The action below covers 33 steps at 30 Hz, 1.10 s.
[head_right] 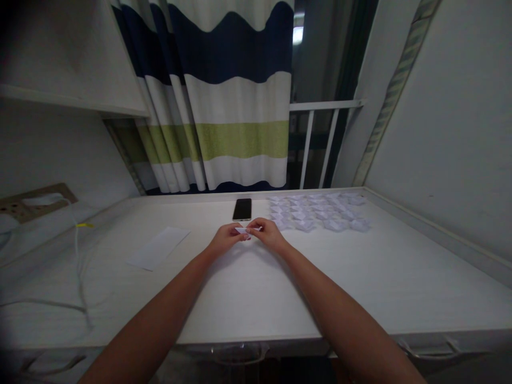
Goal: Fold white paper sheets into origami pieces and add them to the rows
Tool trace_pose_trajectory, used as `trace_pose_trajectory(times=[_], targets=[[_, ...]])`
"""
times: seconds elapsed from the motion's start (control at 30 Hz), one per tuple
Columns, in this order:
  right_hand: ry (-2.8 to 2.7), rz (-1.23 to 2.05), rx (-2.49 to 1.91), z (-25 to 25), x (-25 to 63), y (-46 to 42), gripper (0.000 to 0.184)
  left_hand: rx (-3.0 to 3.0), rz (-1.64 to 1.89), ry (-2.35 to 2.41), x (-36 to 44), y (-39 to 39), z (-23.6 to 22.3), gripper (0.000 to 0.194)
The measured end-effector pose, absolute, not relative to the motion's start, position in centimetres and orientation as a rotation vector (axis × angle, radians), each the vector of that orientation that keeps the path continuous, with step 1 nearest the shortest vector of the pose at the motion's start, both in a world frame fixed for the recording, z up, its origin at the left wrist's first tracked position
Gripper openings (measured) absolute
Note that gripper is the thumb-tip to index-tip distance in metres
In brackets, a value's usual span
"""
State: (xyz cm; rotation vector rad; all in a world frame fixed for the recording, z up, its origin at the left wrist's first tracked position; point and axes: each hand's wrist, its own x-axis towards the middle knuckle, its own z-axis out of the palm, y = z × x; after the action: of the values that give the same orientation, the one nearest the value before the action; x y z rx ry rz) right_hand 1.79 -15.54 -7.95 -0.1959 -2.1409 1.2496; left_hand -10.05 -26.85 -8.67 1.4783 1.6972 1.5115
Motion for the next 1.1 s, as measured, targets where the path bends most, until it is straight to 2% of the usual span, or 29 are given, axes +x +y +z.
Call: trace_pose_trajectory(times=[0.23,0.5,1.1], targets=[[-2.070,1.406,-0.281,-7.94,1.76,-14.95,0.027,1.436,1.580,1.667,-10.26,-26.74,-8.72,0.027],[-2.137,1.260,-0.259,-8.09,1.77,-15.16,0.022,1.414,1.592,1.684,-10.13,-26.65,-8.89,0.029],[-2.008,1.614,-0.263,-7.71,1.91,-15.14,0.035,1.412,1.580,1.657,-10.16,-26.73,-8.72,0.028]])
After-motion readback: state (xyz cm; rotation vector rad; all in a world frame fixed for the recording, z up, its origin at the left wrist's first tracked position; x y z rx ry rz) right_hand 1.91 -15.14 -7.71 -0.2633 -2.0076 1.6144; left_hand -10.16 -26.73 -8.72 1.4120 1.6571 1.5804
